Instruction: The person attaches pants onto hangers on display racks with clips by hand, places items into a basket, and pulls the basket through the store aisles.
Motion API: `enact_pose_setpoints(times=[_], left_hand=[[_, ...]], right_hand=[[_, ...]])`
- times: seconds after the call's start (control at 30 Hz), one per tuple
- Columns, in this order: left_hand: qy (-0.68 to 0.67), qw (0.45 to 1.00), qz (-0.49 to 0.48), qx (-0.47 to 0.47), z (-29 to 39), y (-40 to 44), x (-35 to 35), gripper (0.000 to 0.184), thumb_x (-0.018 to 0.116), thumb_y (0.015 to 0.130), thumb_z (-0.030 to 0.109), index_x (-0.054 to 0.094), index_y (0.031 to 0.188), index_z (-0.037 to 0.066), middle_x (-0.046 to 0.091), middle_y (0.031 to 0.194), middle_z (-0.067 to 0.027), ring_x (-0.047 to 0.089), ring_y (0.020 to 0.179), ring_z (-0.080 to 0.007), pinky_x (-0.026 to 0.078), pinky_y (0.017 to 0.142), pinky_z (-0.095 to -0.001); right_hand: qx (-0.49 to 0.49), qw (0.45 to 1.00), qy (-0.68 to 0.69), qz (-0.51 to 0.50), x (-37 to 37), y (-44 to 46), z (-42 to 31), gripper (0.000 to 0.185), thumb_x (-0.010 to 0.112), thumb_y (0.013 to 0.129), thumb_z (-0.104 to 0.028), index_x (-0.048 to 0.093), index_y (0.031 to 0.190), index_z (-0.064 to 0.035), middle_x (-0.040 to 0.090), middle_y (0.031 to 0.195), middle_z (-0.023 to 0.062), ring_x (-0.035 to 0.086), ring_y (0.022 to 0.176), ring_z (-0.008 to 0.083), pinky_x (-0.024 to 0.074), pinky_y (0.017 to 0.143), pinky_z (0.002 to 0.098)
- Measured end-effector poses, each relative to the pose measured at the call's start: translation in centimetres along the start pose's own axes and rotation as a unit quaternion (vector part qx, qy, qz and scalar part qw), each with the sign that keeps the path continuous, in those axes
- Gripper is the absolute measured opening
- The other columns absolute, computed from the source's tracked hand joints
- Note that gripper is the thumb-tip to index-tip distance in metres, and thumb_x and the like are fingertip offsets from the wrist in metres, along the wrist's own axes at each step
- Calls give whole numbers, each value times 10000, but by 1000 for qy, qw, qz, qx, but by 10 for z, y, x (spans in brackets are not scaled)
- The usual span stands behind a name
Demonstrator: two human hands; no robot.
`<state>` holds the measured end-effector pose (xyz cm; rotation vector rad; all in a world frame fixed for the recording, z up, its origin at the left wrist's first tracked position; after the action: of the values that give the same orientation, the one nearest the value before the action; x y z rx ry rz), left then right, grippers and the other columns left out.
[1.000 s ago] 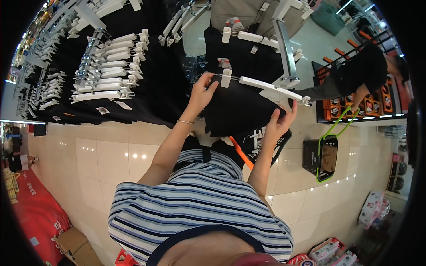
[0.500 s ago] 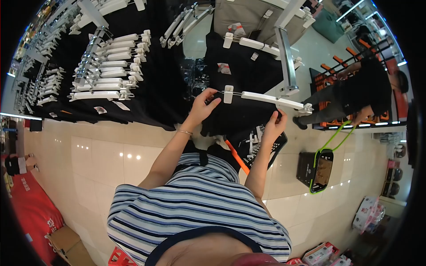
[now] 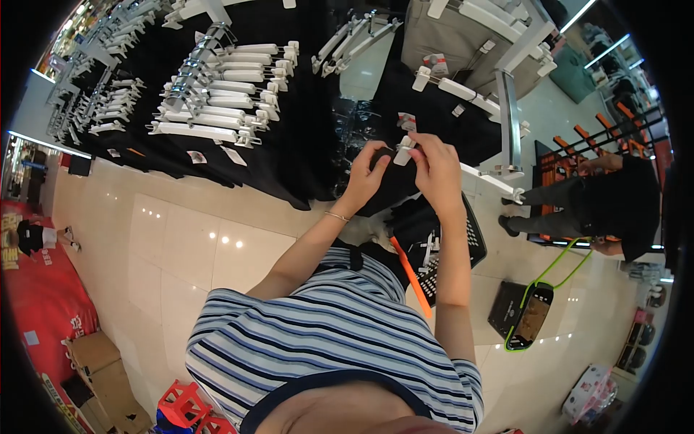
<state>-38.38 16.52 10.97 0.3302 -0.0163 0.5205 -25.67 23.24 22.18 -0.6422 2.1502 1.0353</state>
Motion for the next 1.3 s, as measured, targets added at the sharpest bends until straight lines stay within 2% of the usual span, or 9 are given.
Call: enact_pose_setpoints(times=[0.1,0.3,0.5,0.8,0.9,1.03,1.13,1.23,1.3], left_hand=[[13,999,15,28,8,5,-4,151,553,866,80,509,996,16,524,845,-38,486,762,-97,400,695,-219],[-19,999,43,22,11,2,0,135,546,873,75,513,992,21,529,860,-19,484,768,-76,394,697,-202],[-71,996,53,-1,19,5,-6,121,521,891,62,503,1005,27,522,855,5,472,776,-51,385,700,-179],[-57,998,21,-20,5,5,-17,114,524,883,39,505,995,28,502,853,26,452,771,-31,368,683,-164],[-47,999,8,-24,0,0,-11,118,528,880,36,506,995,24,502,861,19,458,786,-40,374,699,-172],[-59,998,2,-24,-3,-1,-10,129,532,878,37,507,1003,16,505,879,6,468,811,-54,379,726,-178],[-83,995,3,-55,-9,-3,-10,141,536,881,51,508,1016,19,507,880,9,467,809,-50,375,738,-177],[-63,996,13,-60,-4,-6,-3,124,542,886,71,511,999,29,514,867,15,467,796,-46,378,742,-185],[-112,989,0,-93,-8,-18,3,121,542,883,64,513,995,27,513,868,15,470,795,-44,382,731,-181]], right_hand=[[2,997,71,5,-8,10,-13,287,648,730,-37,579,1008,-44,597,876,78,581,690,223,430,680,327],[24,997,64,28,6,15,-3,231,668,701,-32,582,916,-37,575,774,81,576,621,219,417,542,299],[54,996,40,60,12,13,-2,225,661,670,-21,569,867,-84,554,734,6,558,620,159,333,661,288],[49,999,-2,20,9,3,5,204,665,694,-78,581,880,-83,557,728,14,549,639,175,332,685,301],[40,998,-39,17,7,-10,5,240,652,709,-88,600,944,-87,580,868,46,544,805,205,333,769,323],[16,977,-62,206,5,-61,-4,294,606,749,-40,603,1040,-83,505,1152,97,424,1044,290,282,908,389],[169,929,-25,330,15,-110,18,203,551,780,45,597,956,-44,551,1011,104,492,938,246,376,814,326],[260,930,131,223,25,-122,11,151,550,792,43,582,927,-17,557,945,118,539,874,217,430,750,285],[231,934,253,104,43,-117,-7,327,618,774,-21,527,1087,1,548,967,134,551,976,249,429,866,325]])
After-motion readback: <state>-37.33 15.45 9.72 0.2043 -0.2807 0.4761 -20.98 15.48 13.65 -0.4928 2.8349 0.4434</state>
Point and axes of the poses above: each hand's wrist, its own y-axis towards the middle knuckle, its own x-axis out of the palm, z = x × y, the point moved 2 cm from there along y, towards the middle knuckle
